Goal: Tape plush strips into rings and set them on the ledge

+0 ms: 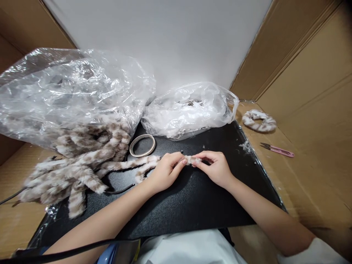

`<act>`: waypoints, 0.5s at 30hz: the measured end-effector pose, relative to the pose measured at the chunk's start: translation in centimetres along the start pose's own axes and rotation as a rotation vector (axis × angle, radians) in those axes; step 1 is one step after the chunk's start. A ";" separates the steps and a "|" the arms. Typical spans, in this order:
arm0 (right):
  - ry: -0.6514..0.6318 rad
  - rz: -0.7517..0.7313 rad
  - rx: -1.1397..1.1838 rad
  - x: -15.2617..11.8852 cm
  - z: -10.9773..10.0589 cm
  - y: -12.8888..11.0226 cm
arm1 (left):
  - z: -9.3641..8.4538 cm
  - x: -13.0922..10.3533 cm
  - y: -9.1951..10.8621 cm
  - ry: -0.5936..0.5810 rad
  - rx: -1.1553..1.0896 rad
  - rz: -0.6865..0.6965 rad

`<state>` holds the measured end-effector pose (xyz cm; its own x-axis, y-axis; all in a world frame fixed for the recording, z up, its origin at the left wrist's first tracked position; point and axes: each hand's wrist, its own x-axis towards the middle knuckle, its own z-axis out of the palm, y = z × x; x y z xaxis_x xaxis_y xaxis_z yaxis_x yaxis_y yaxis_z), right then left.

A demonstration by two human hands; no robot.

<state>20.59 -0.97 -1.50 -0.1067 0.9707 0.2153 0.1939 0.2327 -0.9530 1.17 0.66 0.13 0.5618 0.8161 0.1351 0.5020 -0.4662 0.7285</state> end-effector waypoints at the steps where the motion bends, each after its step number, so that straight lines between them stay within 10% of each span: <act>1: -0.005 0.021 0.037 0.0 0.1 0.0 | 0.0 0.0 0.0 -0.009 0.009 0.011; 15: -0.083 -0.046 -0.052 -0.2 0.5 -0.1 | 0.2 0.0 0.2 -0.080 0.053 0.021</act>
<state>20.11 -1.22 -1.57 -0.1965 0.9512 0.2378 0.2374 0.2815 -0.9297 1.39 0.46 0.10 0.6220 0.7773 0.0943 0.5227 -0.5018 0.6892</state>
